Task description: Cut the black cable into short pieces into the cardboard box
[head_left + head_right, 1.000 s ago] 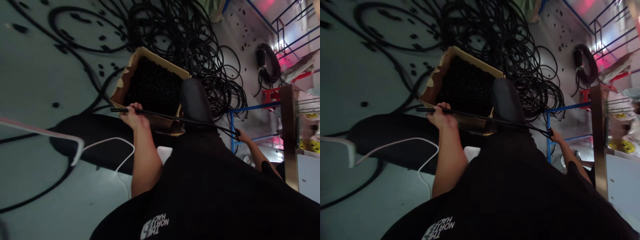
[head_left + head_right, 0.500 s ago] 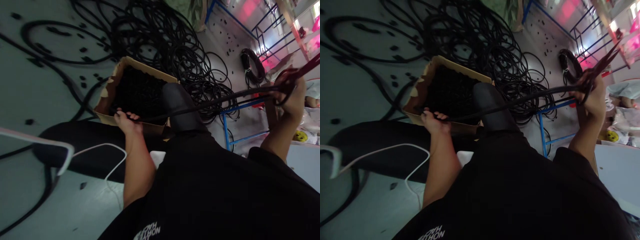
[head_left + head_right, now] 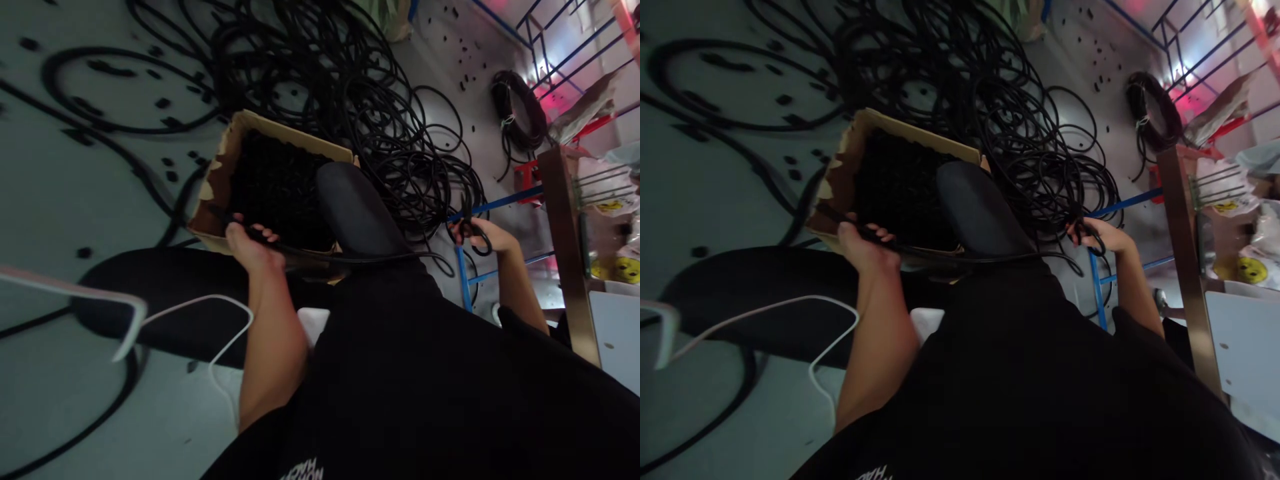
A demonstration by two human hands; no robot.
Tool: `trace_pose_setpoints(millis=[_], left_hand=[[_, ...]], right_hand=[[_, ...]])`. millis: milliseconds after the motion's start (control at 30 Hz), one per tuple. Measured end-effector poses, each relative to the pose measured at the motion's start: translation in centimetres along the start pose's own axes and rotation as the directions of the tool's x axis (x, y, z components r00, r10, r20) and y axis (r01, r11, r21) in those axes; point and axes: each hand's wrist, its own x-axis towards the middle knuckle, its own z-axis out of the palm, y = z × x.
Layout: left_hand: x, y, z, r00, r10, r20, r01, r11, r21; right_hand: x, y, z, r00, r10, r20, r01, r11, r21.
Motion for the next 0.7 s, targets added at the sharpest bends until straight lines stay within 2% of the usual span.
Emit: trace_pose_setpoints(millis=[33,67,100,200,333,433,533,600,700], left_hand=[[0.9,-0.7,-0.6,0.989,0.029,-0.146,-0.038,0.997,-0.061],[1.6,-1.4,-1.2,0.972,0.042,-0.229,-0.064,0.994,-0.088],[2.2,-1.9,-1.6,0.964,0.056,-0.26,-0.083,0.992,-0.091],[2.8,-2.9,-2.1,0.98,0.058,-0.189,-0.067,0.997,-0.04],[1.2,-2.6,-1.5,0.985,0.034,-0.169,-0.046,0.997,-0.066],[-0.5,-1.7,-1.0,0.988,0.088,-0.127,-0.087,0.996,0.006],[-1.6,-0.9,-1.2,0.979,0.145,-0.145,-0.135,0.988,0.075],[-2.0,-0.7,-1.9,0.975,0.179,-0.134,-0.165,0.981,0.106],[-2.1,-1.2,-3.3,0.979,0.175,-0.101,-0.162,0.979,0.122]], right_hand=[[1.4,0.5,0.7,0.999,-0.024,0.026,0.023,0.999,0.029],[3.0,1.0,1.5,0.996,-0.052,0.066,0.049,0.997,0.056],[4.7,1.3,2.4,0.989,-0.09,0.115,0.081,0.993,0.083],[10.6,2.0,6.3,0.935,-0.245,0.256,0.21,0.965,0.157],[19.0,2.4,12.8,0.847,-0.385,0.366,0.306,0.917,0.257],[24.2,2.3,16.5,0.813,-0.365,0.453,0.272,0.927,0.259],[27.9,1.4,18.5,0.844,-0.29,0.451,0.248,0.957,0.151],[29.3,0.6,19.2,0.858,-0.245,0.451,0.238,0.968,0.074],[29.9,-0.5,20.1,0.848,-0.178,0.499,0.199,0.98,0.012]])
